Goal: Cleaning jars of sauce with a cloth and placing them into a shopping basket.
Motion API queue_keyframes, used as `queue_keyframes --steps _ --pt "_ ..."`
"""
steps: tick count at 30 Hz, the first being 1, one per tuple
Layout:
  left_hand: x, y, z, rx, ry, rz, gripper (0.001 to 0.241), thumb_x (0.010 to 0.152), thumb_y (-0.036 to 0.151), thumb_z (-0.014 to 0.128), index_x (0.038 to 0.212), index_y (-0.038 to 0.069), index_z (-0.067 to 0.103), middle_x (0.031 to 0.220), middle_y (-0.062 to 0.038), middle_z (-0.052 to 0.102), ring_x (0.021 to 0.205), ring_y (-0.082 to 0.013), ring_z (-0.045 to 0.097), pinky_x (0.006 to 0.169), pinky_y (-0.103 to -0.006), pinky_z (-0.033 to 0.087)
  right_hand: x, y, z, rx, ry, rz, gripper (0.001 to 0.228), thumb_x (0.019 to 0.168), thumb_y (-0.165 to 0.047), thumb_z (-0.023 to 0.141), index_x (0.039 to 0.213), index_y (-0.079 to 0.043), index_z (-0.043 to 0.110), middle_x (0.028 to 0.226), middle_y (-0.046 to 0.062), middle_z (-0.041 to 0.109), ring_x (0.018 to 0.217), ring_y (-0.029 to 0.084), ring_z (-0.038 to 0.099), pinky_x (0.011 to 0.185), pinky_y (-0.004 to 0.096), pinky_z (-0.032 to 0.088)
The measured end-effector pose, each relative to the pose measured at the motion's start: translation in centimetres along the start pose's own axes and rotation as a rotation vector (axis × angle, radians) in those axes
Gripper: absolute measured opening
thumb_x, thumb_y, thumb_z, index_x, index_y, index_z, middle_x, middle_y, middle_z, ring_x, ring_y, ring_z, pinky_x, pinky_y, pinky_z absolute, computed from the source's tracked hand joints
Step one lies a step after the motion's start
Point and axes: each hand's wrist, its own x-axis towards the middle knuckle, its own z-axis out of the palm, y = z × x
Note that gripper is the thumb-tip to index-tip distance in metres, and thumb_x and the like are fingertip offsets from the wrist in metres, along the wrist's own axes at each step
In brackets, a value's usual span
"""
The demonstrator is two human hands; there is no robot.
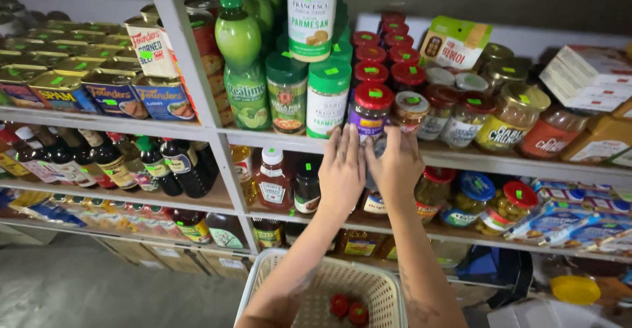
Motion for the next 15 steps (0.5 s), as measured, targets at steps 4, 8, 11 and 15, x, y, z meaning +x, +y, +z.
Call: queue_keyframes --steps 4,8,11,15 --pt "0.1 -0.5 0.2 -0.017 -0.048 0.177 0.039 0.093 0.007 0.047 0.12 -0.016 0.063 0.12 -0.032 0.067 0.123 -0.0391 0.062 0.111 -0.047 0.044 1.2 -0.5 -1.4 -0.006 -0.045 -0.031 0.031 0.08 -0.051 0.077 0.098 -0.031 0.062 0.078 -0.008 0.068 0.089 0.017 0.07 0.068 0.031 0.059" --pt "0.9 0.0 0.0 0.023 -0.117 0.144 0.045 0.086 0.005 0.042 0.121 -0.016 0.062 0.117 -0.029 0.069 0.116 -0.0367 0.064 0.101 -0.0416 0.046 1.2 -0.5 -0.8 -0.044 -0.155 0.0 0.026 0.085 -0.058 0.069 0.094 -0.036 0.059 0.073 -0.011 0.065 0.088 0.015 0.07 0.066 0.033 0.06" --pt "0.1 0.3 1.9 0.119 -0.094 0.044 0.048 0.088 0.011 0.047 0.13 -0.008 0.061 0.116 -0.023 0.067 0.101 -0.0323 0.059 0.082 -0.0399 0.046 1.1 -0.5 -0.4 -0.091 -0.201 0.043 0.026 0.087 -0.058 0.067 0.097 -0.037 0.056 0.074 -0.012 0.066 0.086 0.014 0.07 0.065 0.034 0.06" --pt "1.2 0.5 2.4 0.174 -0.073 0.039 0.044 0.086 0.01 0.051 0.125 -0.006 0.065 0.11 -0.02 0.069 0.089 -0.0305 0.057 0.072 -0.0377 0.044 1.7 -0.6 0.3 -0.119 -0.209 0.034 0.027 0.089 -0.06 0.064 0.095 -0.035 0.058 0.069 -0.011 0.065 0.081 0.016 0.071 0.064 0.034 0.06"
